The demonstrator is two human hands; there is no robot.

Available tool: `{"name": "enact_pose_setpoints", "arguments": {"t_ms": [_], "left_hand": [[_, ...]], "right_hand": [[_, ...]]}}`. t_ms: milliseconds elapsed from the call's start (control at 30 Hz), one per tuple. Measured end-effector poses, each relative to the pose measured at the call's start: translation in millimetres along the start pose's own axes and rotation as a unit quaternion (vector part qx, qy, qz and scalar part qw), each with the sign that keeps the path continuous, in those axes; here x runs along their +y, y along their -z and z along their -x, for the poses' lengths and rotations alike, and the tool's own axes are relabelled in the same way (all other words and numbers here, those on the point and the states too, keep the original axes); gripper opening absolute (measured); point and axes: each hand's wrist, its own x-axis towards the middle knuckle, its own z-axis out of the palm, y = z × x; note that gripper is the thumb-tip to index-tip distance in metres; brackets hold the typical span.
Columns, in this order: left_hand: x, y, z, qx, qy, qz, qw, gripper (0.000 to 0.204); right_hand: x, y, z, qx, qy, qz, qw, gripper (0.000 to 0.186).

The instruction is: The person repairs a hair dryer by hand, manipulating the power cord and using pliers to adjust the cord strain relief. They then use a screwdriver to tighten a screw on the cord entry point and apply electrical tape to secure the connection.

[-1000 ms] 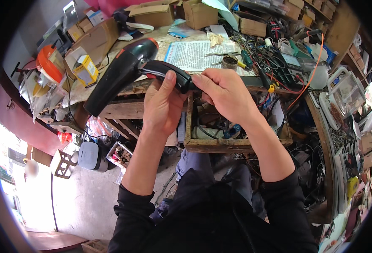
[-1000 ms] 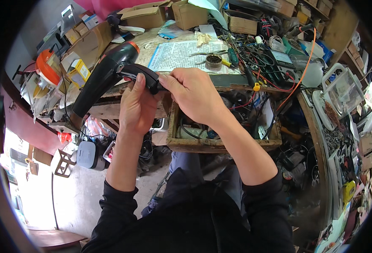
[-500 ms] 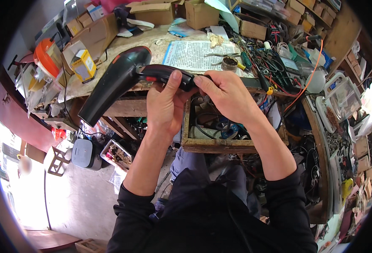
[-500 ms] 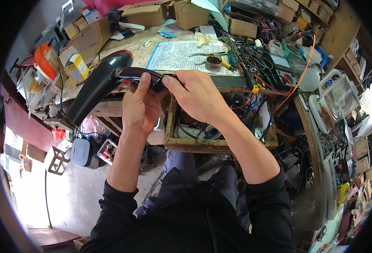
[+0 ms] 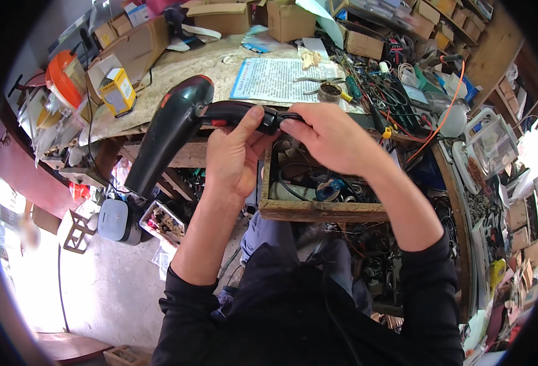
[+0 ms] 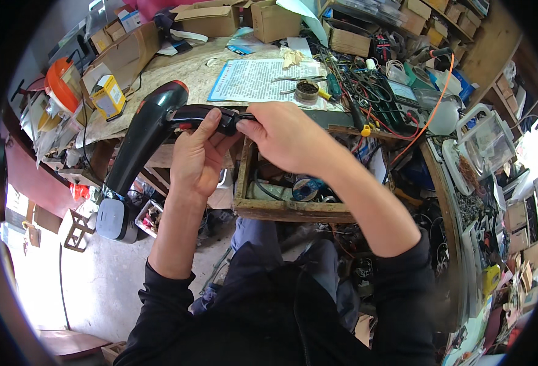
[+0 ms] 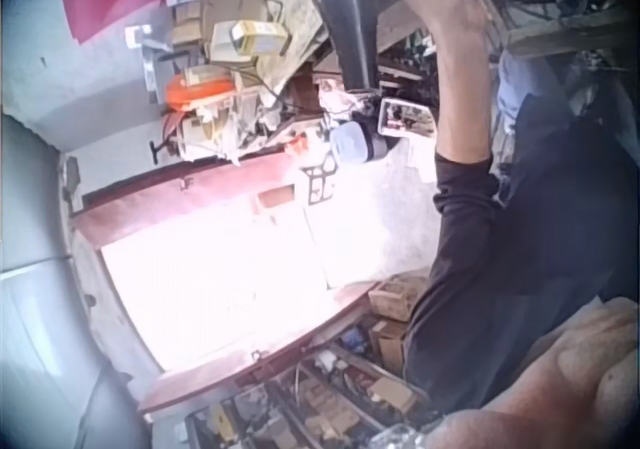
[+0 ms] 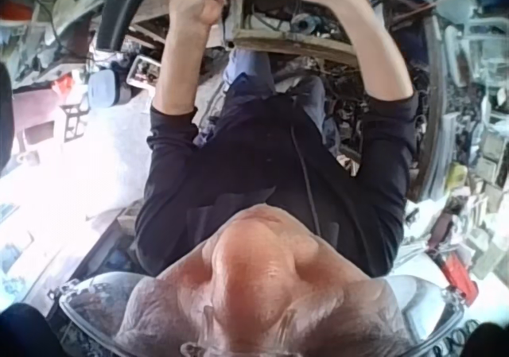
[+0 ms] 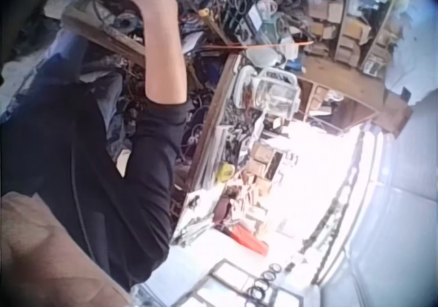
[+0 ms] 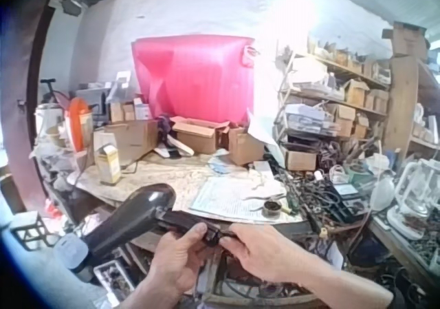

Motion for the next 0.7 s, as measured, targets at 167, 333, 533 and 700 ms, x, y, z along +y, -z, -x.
{"name": "enact_pose_setpoints", "arguments": {"t_ms": [167, 333, 533, 700], "left_hand": [[6, -5, 3, -0.015, -0.001, -0.007, 1.000, 0.015], [3, 3, -1, 0.005, 0.022, 0.055, 0.998, 0.014], [6, 3, 8, 0.023, 0.073, 0.128, 0.989, 0.012], [12, 2, 17, 0.005, 0.110, 0.158, 0.981, 0.007]], "right_hand": [[-10, 26, -14, -0.139, -0.127, -0.108, 0.976, 0.033], [-11, 1, -1, 0.029, 0.036, 0.050, 0.998, 0.026], [-6, -11, 7, 0.097, 0.221, 0.310, 0.920, 0.018], [-6, -2, 6, 0.124, 0.327, 0.404, 0.845, 0.027]]}}
